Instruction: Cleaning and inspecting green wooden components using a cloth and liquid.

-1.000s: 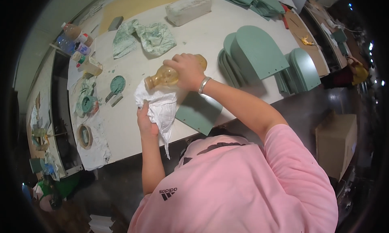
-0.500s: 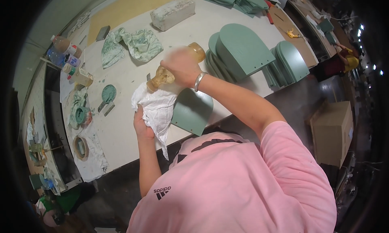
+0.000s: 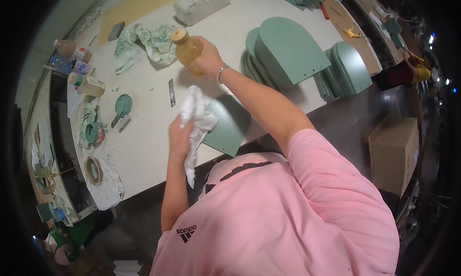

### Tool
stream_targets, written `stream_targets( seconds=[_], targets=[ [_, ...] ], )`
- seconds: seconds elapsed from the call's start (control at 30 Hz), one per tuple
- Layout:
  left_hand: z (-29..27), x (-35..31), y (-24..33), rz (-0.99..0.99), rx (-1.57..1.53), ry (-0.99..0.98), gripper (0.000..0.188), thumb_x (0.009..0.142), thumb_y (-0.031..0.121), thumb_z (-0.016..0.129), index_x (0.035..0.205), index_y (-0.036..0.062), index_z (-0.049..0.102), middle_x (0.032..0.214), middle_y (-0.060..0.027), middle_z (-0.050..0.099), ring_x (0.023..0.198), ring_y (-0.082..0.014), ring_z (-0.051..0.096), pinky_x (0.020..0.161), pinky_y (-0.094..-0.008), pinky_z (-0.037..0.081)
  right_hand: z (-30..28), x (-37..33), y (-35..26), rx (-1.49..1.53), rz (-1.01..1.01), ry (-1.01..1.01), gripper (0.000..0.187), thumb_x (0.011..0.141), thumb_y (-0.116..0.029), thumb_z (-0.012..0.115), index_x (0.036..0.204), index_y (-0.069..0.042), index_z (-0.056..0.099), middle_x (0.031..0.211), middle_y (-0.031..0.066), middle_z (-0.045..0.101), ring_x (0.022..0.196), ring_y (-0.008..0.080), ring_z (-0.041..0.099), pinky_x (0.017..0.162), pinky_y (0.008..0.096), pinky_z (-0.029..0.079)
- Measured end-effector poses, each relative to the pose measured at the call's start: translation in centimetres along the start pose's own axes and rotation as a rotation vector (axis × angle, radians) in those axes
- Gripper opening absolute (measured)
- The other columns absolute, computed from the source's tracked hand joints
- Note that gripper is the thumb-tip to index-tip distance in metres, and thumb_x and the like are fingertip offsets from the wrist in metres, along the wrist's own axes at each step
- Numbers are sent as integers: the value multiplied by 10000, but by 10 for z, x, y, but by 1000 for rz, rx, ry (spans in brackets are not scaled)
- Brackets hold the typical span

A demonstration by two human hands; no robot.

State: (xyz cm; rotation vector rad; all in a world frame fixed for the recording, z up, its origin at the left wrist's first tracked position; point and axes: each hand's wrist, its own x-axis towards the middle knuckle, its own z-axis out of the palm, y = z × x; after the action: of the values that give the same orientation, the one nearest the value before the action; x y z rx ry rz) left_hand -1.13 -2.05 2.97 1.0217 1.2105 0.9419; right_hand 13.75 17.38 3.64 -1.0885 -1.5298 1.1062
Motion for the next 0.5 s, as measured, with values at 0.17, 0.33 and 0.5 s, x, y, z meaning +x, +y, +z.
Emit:
stream_targets(
  seconds=[0.17, 0.33, 0.5],
  targets=[
    [60, 3, -20, 490, 1116, -129, 562, 784, 64, 551, 1343, 120, 511, 1388, -102, 505, 1343, -283, 397, 1105, -539, 244, -14, -23, -3, -277, -63, 117, 680, 641, -83, 781, 1257, -22, 502, 1199, 132, 585, 1109, 271, 563, 989, 362, 438],
    [64, 15, -29, 427, 1153, -63, 585, 740, 89, 643, 1314, 121, 530, 1433, -46, 462, 1369, -251, 358, 1111, -571, 208, -75, -180, -15, -602, -284, -185, 189, 717, -45, 639, 905, -27, 633, 915, 143, 603, 867, 340, 577, 754, 412, 489],
    [88, 28, -25, 564, 1251, -187, 601, 746, 90, 623, 1336, 118, 515, 1442, -40, 453, 1376, -253, 348, 1126, -548, 205, -92, -253, 7, -412, -216, -375, 150, 726, -2, 596, 851, -42, 668, 923, 49, 622, 869, 253, 576, 755, 362, 495]
  ],
)
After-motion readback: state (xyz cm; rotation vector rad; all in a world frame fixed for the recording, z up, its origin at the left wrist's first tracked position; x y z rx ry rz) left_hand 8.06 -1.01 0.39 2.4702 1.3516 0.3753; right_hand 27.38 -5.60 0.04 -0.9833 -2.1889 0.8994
